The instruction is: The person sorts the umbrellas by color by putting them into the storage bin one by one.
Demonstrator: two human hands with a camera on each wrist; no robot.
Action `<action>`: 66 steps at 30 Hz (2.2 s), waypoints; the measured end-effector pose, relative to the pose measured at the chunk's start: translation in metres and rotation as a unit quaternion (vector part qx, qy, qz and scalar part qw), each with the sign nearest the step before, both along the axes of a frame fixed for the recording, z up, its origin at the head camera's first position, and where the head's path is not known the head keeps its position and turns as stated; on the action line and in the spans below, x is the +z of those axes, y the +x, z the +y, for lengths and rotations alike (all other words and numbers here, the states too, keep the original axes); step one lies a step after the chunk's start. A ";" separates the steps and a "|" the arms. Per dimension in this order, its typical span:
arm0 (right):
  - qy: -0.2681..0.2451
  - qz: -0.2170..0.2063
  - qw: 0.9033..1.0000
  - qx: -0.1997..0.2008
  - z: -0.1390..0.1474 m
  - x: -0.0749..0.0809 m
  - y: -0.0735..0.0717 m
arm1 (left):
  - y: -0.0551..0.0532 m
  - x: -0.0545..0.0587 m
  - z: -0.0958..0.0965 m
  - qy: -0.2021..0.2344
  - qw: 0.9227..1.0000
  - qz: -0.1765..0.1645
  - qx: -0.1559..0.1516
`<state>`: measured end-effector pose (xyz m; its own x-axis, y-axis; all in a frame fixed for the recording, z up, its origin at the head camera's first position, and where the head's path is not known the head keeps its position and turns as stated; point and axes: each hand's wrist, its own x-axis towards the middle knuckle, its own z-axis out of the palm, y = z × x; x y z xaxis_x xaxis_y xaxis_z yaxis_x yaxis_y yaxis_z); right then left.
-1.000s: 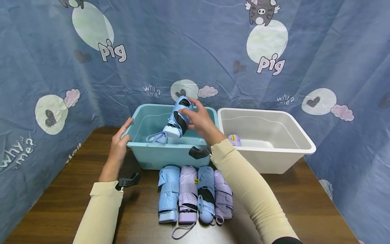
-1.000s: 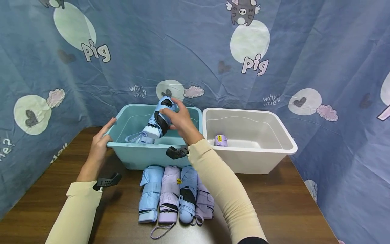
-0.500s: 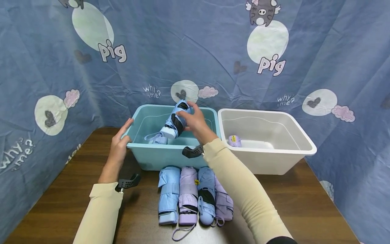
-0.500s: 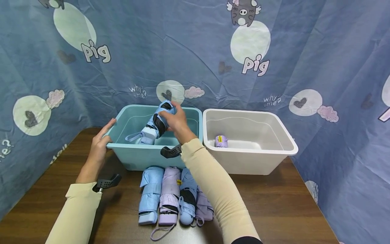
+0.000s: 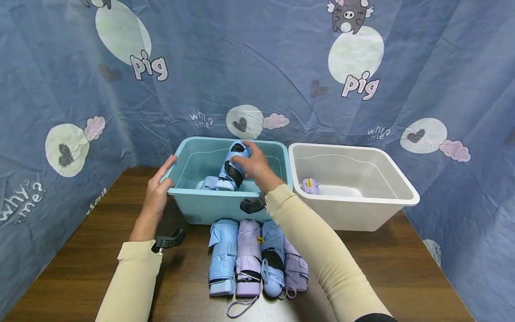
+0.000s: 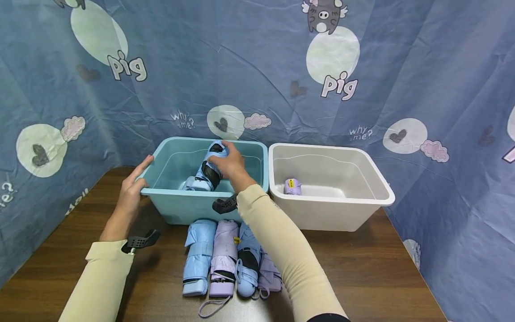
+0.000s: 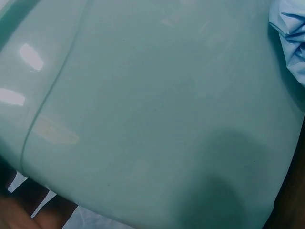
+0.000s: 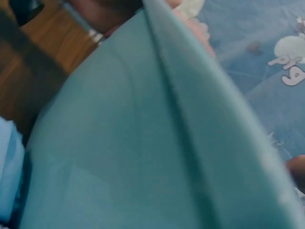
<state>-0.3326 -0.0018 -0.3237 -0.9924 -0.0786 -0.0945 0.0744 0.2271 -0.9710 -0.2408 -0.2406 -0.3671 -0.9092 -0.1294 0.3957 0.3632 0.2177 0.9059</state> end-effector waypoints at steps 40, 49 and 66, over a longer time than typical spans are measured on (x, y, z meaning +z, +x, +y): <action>0.280 -0.002 0.959 0.056 0.002 -0.012 0.003 | -0.016 -0.022 -0.012 0.007 1.000 -0.001 0.002; 0.286 -0.023 0.956 0.064 0.001 -0.013 0.005 | -0.018 -0.025 -0.013 0.015 1.000 0.009 0.003; 0.133 -0.032 0.979 0.151 -0.005 -0.010 0.002 | -0.019 -0.024 -0.013 0.018 1.000 0.001 0.002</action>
